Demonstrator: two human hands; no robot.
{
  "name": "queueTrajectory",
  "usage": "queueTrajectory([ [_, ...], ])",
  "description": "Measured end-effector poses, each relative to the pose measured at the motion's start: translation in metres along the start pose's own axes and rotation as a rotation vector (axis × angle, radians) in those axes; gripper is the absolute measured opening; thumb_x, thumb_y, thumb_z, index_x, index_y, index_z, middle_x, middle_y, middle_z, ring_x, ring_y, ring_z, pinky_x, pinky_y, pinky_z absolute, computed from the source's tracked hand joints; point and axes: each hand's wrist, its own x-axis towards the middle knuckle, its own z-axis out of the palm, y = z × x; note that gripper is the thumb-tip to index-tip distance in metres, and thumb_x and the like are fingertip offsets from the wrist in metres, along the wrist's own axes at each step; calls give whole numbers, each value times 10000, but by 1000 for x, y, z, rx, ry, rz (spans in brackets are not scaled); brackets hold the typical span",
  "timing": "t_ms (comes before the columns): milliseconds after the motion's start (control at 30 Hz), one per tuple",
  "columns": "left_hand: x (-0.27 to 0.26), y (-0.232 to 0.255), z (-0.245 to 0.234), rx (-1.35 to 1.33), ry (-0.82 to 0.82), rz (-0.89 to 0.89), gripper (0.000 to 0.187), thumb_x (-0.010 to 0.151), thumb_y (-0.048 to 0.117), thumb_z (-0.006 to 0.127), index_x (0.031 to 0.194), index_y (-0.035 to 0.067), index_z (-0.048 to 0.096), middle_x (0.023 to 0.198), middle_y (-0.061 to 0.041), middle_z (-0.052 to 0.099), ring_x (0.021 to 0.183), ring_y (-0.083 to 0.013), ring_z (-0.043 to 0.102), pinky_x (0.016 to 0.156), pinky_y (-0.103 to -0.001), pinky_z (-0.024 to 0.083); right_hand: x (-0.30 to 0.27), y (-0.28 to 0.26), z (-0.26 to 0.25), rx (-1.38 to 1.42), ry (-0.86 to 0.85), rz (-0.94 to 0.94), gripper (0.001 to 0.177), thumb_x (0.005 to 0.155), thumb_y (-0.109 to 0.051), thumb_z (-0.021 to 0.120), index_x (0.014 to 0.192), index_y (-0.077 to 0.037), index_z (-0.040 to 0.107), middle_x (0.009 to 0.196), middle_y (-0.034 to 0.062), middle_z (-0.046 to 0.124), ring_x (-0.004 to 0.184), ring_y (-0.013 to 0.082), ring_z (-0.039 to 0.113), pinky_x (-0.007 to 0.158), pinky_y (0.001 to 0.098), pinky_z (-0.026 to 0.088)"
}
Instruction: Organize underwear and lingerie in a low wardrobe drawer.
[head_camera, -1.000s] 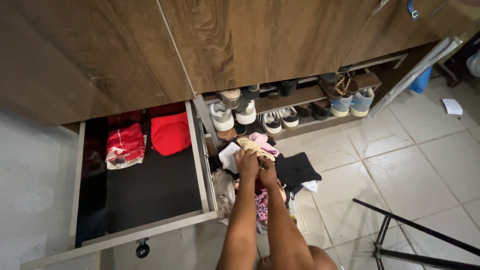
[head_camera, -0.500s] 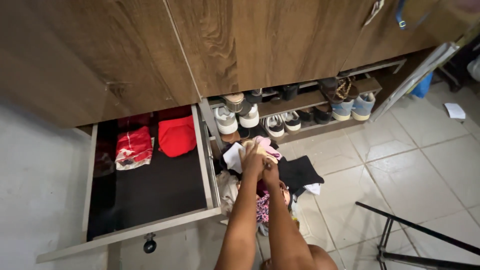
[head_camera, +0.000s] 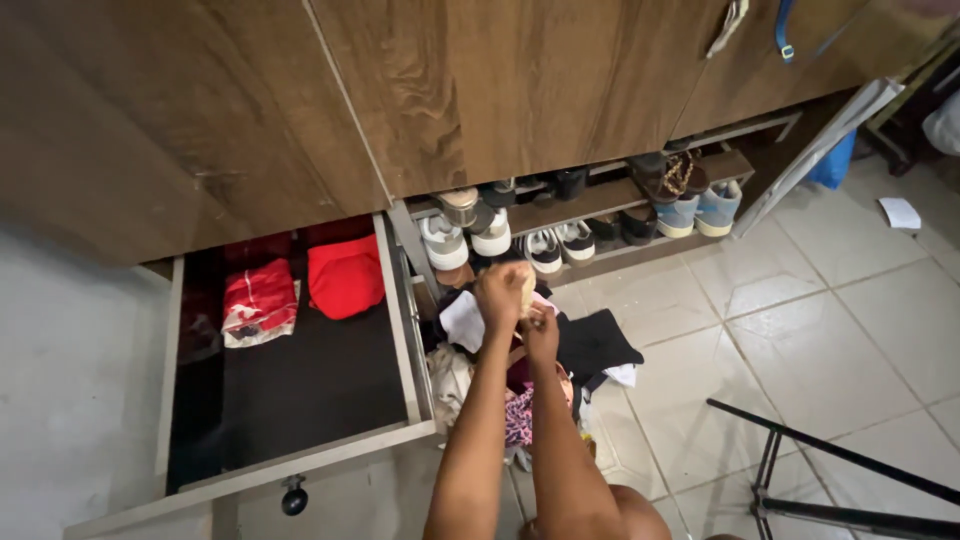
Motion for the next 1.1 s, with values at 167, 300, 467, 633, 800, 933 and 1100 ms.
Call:
queueTrajectory([
  [167, 18, 95, -51, -266, 66, -108, 218, 828, 201, 762, 1021, 100, 772, 883, -101, 748, 825, -266, 712, 777, -378, 558, 16, -44, 13, 15, 0, -75, 416, 895, 14, 639, 1299, -71, 589, 1027, 62, 687, 793, 112, 665, 651, 256, 558],
  [300, 26, 161, -105, -176, 103, 77, 185, 869, 101, 742, 1052, 85, 768, 904, -128, 689, 891, -310, 661, 818, -414, 528, 17, -92, 14, -31, 21, -93, 228, 989, -16, 623, 1207, -14, 690, 967, 95, 681, 711, 118, 598, 576, 257, 489],
  [467, 45, 187, -171, -3, 98, 263, 231, 831, 22, 703, 1044, 86, 762, 963, -129, 695, 960, -358, 644, 874, -445, 512, 10, -194, 14, 141, 35, -40, 391, 860, 74, 491, 1169, -52, 695, 956, 33, 681, 730, 104, 643, 585, 250, 530],
  [633, 54, 167, -233, -28, -61, 241, 327, 861, -17, 653, 1167, 78, 718, 1075, -132, 697, 985, -341, 679, 866, -402, 535, -3, -265, 11, 240, -5, -103, 216, 1015, 13, 550, 1163, -54, 691, 967, 33, 684, 669, 95, 531, 548, 240, 432],
  [800, 62, 46, -203, -329, -193, 78, 125, 1021, 125, 626, 1100, 67, 703, 1035, -76, 714, 934, -189, 697, 841, -311, 557, -21, -314, 25, 420, -97, -141, 220, 998, 7, 498, 1139, -34, 662, 969, 44, 675, 755, 101, 595, 647, 245, 495],
  [933, 58, 33, -198, -715, -244, -49, 179, 1034, 190, 579, 1140, 60, 640, 1024, 12, 692, 912, -74, 615, 812, -248, 506, -14, -302, 13, 414, -186, -161, 198, 1070, -48, 484, 1155, -1, 656, 928, 34, 596, 712, 106, 489, 596, 255, 389],
  [1100, 59, 28, -198, -928, -344, -205, 203, 1064, 225, 564, 1151, 67, 656, 970, 5, 673, 883, -76, 620, 801, -249, 516, -45, -361, 34, 471, -282, -138, 277, 1070, -93, 422, 1198, 10, 646, 973, 67, 635, 845, 160, 576, 753, 300, 478],
])
